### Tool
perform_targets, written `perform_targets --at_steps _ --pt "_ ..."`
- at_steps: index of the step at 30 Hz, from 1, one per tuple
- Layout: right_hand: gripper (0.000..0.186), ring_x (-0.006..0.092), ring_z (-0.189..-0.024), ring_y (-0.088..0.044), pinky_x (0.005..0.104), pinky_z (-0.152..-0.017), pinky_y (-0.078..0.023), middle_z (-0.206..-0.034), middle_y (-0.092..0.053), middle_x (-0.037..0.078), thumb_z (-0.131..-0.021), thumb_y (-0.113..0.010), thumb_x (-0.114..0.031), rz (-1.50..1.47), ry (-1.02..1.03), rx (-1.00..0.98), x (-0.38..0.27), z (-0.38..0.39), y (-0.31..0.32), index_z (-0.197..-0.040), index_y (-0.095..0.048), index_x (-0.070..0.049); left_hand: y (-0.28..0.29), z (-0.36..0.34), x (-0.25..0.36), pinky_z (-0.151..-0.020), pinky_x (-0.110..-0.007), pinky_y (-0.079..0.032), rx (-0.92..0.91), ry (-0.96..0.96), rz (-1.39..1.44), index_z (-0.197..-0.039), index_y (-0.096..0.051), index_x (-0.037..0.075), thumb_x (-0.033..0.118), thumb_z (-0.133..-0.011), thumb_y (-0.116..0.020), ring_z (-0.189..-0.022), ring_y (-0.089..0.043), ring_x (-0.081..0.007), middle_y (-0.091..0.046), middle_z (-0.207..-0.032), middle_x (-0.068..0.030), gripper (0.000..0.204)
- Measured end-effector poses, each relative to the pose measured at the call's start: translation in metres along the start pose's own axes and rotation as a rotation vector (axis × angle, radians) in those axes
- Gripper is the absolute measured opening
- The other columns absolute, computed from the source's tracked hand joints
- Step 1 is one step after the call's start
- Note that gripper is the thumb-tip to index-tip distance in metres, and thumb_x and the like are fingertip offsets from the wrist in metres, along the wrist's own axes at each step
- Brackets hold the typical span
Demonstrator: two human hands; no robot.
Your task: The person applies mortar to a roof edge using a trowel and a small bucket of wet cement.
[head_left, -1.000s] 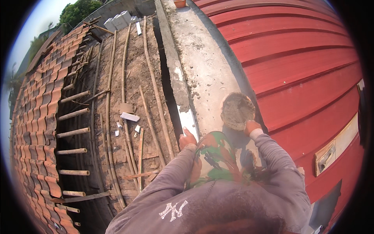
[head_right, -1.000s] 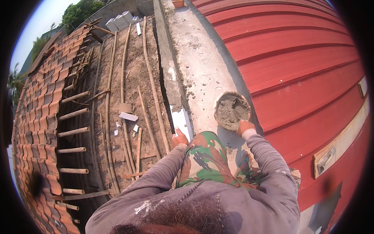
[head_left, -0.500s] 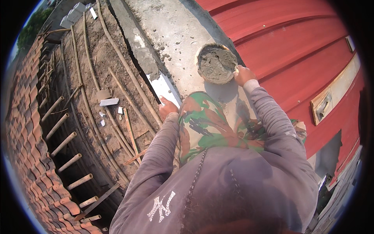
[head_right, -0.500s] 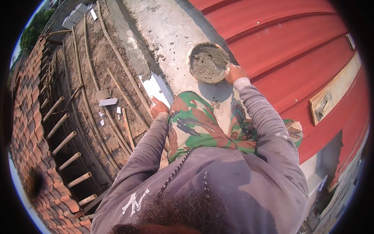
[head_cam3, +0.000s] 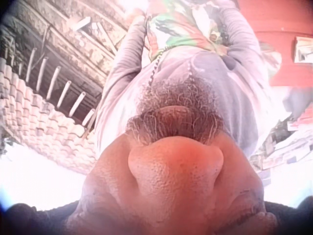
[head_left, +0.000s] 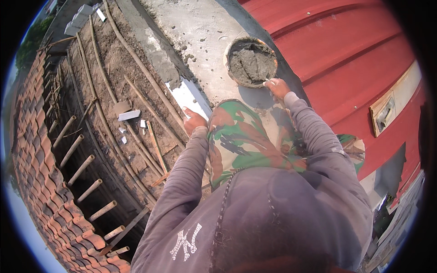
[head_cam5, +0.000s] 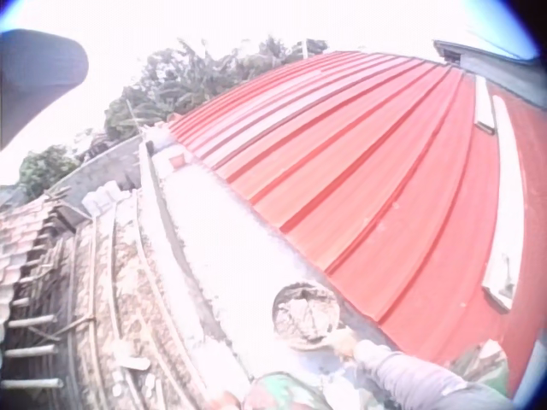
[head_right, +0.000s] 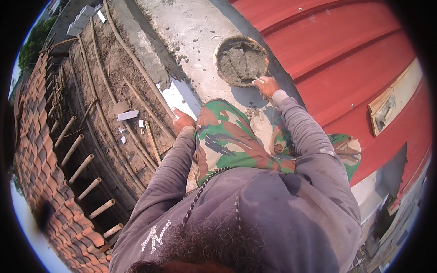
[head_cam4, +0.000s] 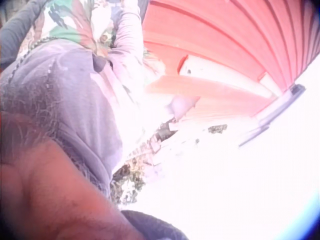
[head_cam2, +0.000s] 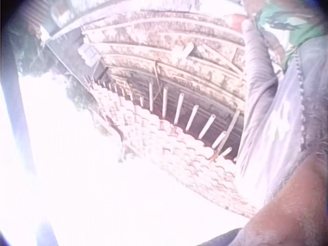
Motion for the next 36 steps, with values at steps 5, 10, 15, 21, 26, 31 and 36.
perform_targets --at_steps 5,10,15,21,26,31,36 --pt "0.032 0.0164 -0.047 -0.055 0.0362 -0.043 -0.045 -0.066 -0.056 0.005 -0.099 -0.067 -0.035 -0.048 0.004 0.059 0.001 0.0 -0.001 -0.095 -0.062 -0.003 -0.007 -0.008 -0.003 -0.105 -0.055 -0.049 -0.018 -0.006 -0.036 -0.128 -0.068 -0.009 0.072 -0.105 -0.028 -0.117 -0.065 -0.0512 -0.07 -0.122 -0.0348 0.093" --pt "0.032 0.0144 -0.046 -0.053 0.0348 -0.042 -0.044 -0.066 -0.054 0.005 -0.098 -0.068 -0.034 -0.127 0.025 0.038 -0.002 0.011 -0.01 -0.102 -0.062 -0.003 -0.006 -0.008 -0.002 -0.108 -0.054 -0.048 -0.045 -0.038 -0.018 -0.13 -0.067 -0.009 0.071 -0.106 -0.027 -0.122 -0.063 -0.0514 -0.068 -0.126 -0.035 0.092" --pt "0.032 0.0113 -0.046 -0.052 0.0322 -0.04 -0.042 -0.07 -0.056 0.002 -0.097 -0.07 -0.034 -0.317 0.035 0.005 0.001 0.023 -0.038 -0.103 -0.063 -0.003 -0.012 -0.008 -0.005 -0.106 -0.053 -0.049 0.033 -0.022 0.004 -0.132 -0.067 -0.008 0.067 -0.106 -0.032 -0.122 -0.063 -0.051 -0.068 -0.127 -0.0348 0.086" --pt "0.028 0.0104 -0.054 -0.053 0.027 -0.048 -0.044 -0.075 -0.056 0.002 -0.103 -0.06 -0.031 -0.334 0.066 -0.258 -0.029 0.027 -0.106 -0.112 -0.066 -0.005 -0.006 -0.003 -0.006 -0.104 -0.052 -0.051 0.049 -0.054 -0.011 -0.131 -0.068 -0.007 0.066 -0.107 -0.032 -0.118 -0.065 -0.0506 -0.07 -0.122 -0.0341 0.085" --pt "0.036 0.012 -0.056 -0.054 0.0295 -0.049 -0.046 -0.079 -0.059 0.003 -0.104 -0.054 -0.036 -0.574 -0.113 -0.444 -0.013 0.01 -0.167 -0.115 -0.068 -0.005 -0.014 -0.009 -0.006 -0.104 -0.051 -0.05 0.058 -0.076 0.011 -0.131 -0.067 -0.008 0.067 -0.107 -0.031 -0.119 -0.065 -0.0484 -0.07 -0.122 -0.033 0.087" --pt "0.032 0.0123 -0.055 -0.055 0.0291 -0.048 -0.046 -0.08 -0.061 0.004 -0.105 -0.056 -0.033 -0.637 -0.073 -0.41 -0.018 -0.004 -0.185 -0.115 -0.07 -0.006 -0.016 -0.014 -0.017 -0.108 -0.051 -0.049 -0.014 -0.032 0.002 -0.137 -0.066 -0.004 0.071 -0.106 -0.028 -0.122 -0.065 -0.0474 -0.07 -0.127 -0.0305 0.089" --pt "0.038 0.0238 -0.061 -0.064 0.0366 -0.055 -0.055 -0.088 -0.07 0.014 -0.098 -0.063 -0.033 -0.405 0.332 -0.109 -0.063 0.013 -0.16 -0.118 -0.068 0.0 -0.022 -0.027 -0.026 -0.109 -0.051 -0.049 0.049 -0.038 0.009 -0.138 -0.065 -0.002 0.072 -0.105 -0.029 -0.125 -0.063 -0.0478 -0.07 -0.129 -0.0301 0.089"
Point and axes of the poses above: each hand's wrist, its own z-axis away from the middle knuckle, its own y-axis out of the back of the hand, x = y × z, the point moved 4 cm from there along -z, towards the middle knuckle
